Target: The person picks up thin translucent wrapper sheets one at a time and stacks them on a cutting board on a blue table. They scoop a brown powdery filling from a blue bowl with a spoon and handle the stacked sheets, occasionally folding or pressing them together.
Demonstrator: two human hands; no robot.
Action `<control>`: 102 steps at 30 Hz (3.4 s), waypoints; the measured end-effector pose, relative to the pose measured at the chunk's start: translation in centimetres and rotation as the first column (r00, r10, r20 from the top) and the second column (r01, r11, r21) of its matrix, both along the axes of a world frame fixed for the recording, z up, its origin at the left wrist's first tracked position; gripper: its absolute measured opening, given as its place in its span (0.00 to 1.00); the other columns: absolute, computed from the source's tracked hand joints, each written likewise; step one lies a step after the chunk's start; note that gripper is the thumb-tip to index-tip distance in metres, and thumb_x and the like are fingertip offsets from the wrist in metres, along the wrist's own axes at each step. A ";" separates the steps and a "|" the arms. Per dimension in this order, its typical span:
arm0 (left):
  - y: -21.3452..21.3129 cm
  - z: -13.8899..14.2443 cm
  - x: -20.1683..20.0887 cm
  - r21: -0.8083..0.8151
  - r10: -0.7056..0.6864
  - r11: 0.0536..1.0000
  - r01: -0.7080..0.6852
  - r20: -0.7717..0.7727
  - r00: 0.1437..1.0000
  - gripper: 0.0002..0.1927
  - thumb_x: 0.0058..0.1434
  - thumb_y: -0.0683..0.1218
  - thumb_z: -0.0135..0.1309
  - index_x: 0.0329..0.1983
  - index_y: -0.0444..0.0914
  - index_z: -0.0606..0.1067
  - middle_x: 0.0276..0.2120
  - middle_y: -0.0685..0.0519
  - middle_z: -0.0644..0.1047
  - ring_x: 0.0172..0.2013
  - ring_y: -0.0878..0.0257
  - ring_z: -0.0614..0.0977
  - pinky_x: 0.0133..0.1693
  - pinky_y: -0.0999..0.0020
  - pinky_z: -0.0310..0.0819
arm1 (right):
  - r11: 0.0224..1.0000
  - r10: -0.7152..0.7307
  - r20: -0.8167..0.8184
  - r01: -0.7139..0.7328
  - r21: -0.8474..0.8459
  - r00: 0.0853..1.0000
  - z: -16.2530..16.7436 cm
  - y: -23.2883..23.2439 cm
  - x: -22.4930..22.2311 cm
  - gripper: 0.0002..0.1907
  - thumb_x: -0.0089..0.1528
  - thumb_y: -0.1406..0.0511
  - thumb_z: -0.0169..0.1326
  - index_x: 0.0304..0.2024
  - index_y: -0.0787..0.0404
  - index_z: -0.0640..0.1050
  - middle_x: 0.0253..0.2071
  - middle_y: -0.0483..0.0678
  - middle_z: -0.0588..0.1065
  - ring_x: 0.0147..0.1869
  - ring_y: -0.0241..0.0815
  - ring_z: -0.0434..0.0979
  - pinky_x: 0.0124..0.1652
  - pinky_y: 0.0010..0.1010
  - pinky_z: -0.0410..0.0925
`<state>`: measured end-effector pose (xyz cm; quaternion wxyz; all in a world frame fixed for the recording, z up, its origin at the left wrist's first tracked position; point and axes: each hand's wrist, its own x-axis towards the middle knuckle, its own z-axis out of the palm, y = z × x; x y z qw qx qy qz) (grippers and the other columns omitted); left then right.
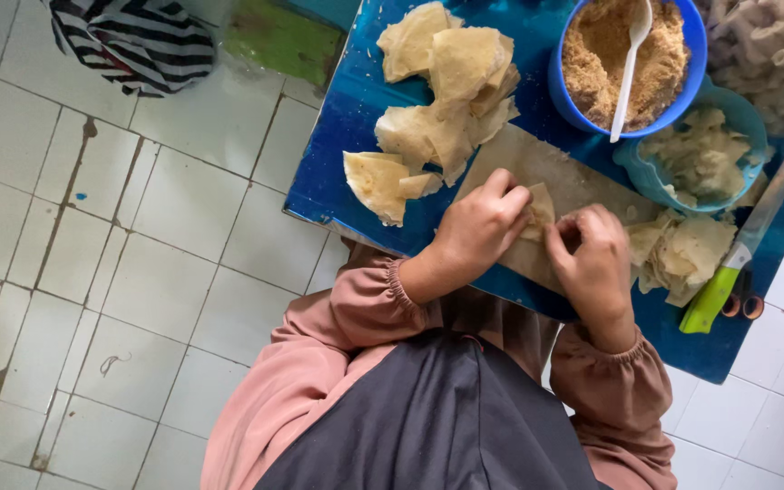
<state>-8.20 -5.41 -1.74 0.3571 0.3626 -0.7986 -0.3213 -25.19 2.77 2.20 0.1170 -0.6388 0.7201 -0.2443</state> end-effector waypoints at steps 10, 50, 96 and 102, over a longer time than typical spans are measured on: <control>-0.5 1.1 0.4 0.001 0.000 1.000 0.000 -0.027 1.000 0.15 0.61 0.43 0.58 0.52 0.40 0.72 0.46 0.48 0.71 0.41 0.50 0.81 0.37 0.58 0.76 | 0.990 -0.115 0.612 0.141 0.006 0.782 -0.8 -0.9 1.1 0.11 0.64 0.73 0.61 0.47 0.64 0.74 0.38 0.40 0.74 0.40 0.27 0.73 0.41 0.19 0.67; -4.5 -0.2 1.8 -0.450 -0.248 0.828 0.335 0.242 0.938 0.03 0.55 0.45 0.57 0.29 0.43 0.74 0.39 0.53 0.73 0.42 0.57 0.79 0.40 0.62 0.75 | 0.980 0.115 0.099 -0.097 -0.175 0.988 0.2 -0.5 1.8 0.05 0.65 0.72 0.62 0.42 0.65 0.80 0.43 0.54 0.76 0.48 0.54 0.75 0.47 0.38 0.68; -1.5 -0.1 0.2 -0.594 0.140 0.770 0.234 0.515 0.845 0.27 0.66 0.49 0.48 0.66 0.36 0.76 0.76 0.43 0.58 0.76 0.50 0.54 0.73 0.47 0.44 | 0.965 -0.015 -0.415 -0.095 -0.243 0.910 -1.1 -0.5 1.4 0.13 0.68 0.67 0.61 0.55 0.63 0.81 0.55 0.49 0.75 0.59 0.50 0.73 0.59 0.40 0.62; -2.8 0.8 0.1 -0.486 0.035 0.844 0.227 0.471 0.881 0.21 0.72 0.50 0.47 0.63 0.36 0.75 0.77 0.47 0.57 0.76 0.51 0.56 0.73 0.46 0.44 | 0.951 0.051 -0.431 -0.175 -0.255 0.901 -0.1 -1.5 1.3 0.12 0.67 0.67 0.64 0.53 0.59 0.82 0.54 0.47 0.75 0.60 0.49 0.73 0.59 0.41 0.61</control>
